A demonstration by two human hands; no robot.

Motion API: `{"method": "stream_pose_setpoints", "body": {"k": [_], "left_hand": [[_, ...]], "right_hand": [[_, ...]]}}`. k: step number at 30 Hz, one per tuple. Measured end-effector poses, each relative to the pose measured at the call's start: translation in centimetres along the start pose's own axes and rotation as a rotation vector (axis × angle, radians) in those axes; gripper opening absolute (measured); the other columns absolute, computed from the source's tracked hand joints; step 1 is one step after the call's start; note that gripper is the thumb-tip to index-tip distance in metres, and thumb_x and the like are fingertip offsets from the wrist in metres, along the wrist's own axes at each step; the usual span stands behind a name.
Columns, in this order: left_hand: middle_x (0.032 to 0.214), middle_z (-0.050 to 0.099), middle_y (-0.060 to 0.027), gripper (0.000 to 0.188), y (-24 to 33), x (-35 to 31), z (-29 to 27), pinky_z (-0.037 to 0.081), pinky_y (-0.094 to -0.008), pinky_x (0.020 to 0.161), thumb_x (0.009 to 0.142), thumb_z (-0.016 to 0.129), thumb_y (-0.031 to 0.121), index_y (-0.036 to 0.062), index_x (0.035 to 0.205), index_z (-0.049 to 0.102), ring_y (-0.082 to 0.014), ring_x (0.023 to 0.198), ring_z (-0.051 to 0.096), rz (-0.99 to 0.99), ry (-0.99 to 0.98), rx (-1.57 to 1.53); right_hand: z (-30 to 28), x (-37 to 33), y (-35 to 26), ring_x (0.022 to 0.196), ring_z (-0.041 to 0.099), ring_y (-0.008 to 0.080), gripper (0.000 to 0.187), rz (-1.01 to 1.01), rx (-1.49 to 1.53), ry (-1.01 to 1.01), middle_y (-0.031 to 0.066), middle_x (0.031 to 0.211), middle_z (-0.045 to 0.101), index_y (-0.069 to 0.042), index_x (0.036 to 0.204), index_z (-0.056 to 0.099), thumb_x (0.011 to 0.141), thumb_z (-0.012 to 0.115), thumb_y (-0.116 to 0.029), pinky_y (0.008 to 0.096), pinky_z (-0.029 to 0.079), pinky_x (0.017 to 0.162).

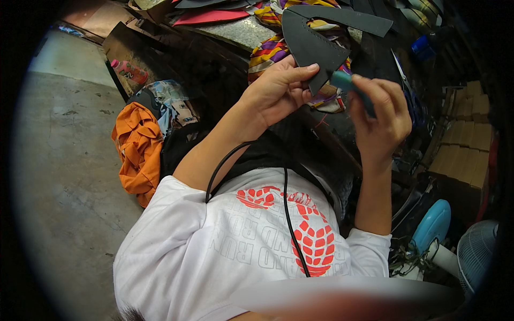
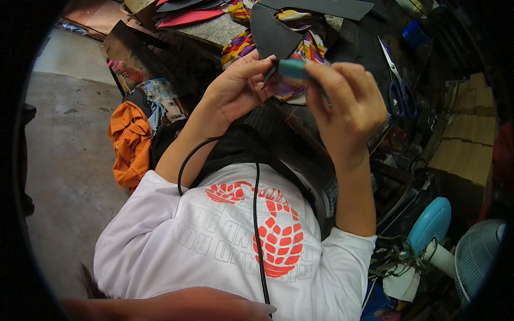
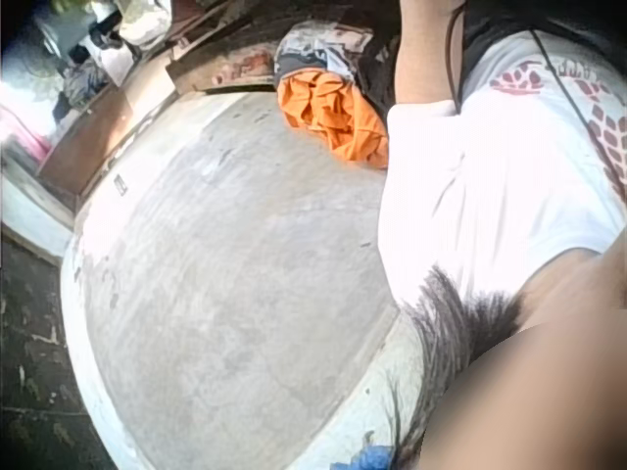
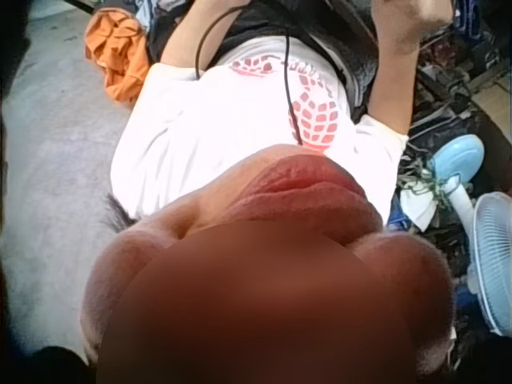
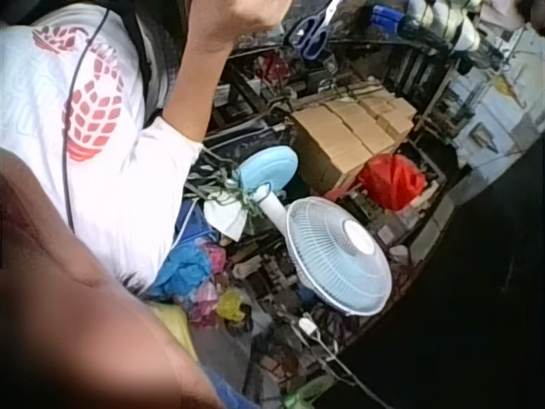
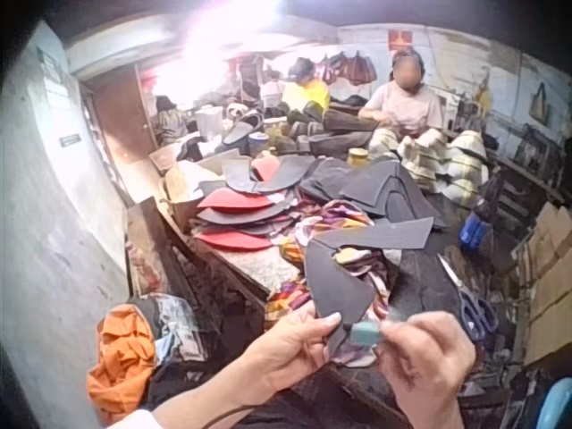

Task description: The person repeatedly smooths the edges of black leather pieces using a blue sanding block. They pick up each piece, rub the edges, flip the piece, and place it back on the workbench. The process is repeated for multiple pieces.

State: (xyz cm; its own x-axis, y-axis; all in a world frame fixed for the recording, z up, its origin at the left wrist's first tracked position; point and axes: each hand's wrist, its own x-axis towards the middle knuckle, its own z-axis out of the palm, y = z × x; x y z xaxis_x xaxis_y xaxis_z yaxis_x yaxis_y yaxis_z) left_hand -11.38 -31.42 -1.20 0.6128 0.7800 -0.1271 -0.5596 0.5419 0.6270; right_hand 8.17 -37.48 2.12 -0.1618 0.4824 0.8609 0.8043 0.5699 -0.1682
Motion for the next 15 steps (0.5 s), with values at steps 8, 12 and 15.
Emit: {"method": "stream_pose_setpoints", "body": {"k": [8, 12, 15], "left_hand": [[0.114, 0.067, -0.006, 0.035, 0.1, -0.7, 0.1, 0.057, -0.0301, 0.087, 0.095, 0.066, 0.012, 0.0087, 0.127, 0.054, -0.0136, 0.102, 0.067, 0.028, 0.013, 0.047], [0.112, 0.067, -0.0105, 0.037, 0.2, -0.6, 0.1, 0.059, -0.0254, 0.077, 0.094, 0.066, 0.009, 0.0055, 0.128, 0.05, -0.0159, 0.097, 0.07, 0.092, 0.011, 0.075], [0.116, 0.065, -0.0114, 0.045, 0.4, -0.9, -0.1, 0.058, -0.0347, 0.092, 0.093, 0.068, 0.01, 0.0047, 0.133, 0.046, -0.0172, 0.105, 0.067, 0.135, -0.001, 0.164]], "right_hand": [[0.3, 0.5, 0.8, 0.078, 0.069, 0.0204, 0.022, 0.225, 0.073, 0.058, 0.0056, 0.09, 0.07, -0.009, 0.101, 0.072, 0.08, 0.078, -0.008, 0.031, 0.053, 0.066], [-0.2, -0.4, -0.3, 0.081, 0.069, 0.0195, 0.02, 0.236, 0.152, -0.052, 0.0071, 0.092, 0.07, -0.006, 0.102, 0.072, 0.083, 0.077, -0.01, 0.03, 0.052, 0.068], [-1.6, -1.0, -0.2, 0.094, 0.065, 0.0147, 0.021, 0.343, 0.216, -0.066, 0.005, 0.099, 0.07, -0.004, 0.107, 0.071, 0.087, 0.073, -0.006, 0.0291, 0.05, 0.085]]}}
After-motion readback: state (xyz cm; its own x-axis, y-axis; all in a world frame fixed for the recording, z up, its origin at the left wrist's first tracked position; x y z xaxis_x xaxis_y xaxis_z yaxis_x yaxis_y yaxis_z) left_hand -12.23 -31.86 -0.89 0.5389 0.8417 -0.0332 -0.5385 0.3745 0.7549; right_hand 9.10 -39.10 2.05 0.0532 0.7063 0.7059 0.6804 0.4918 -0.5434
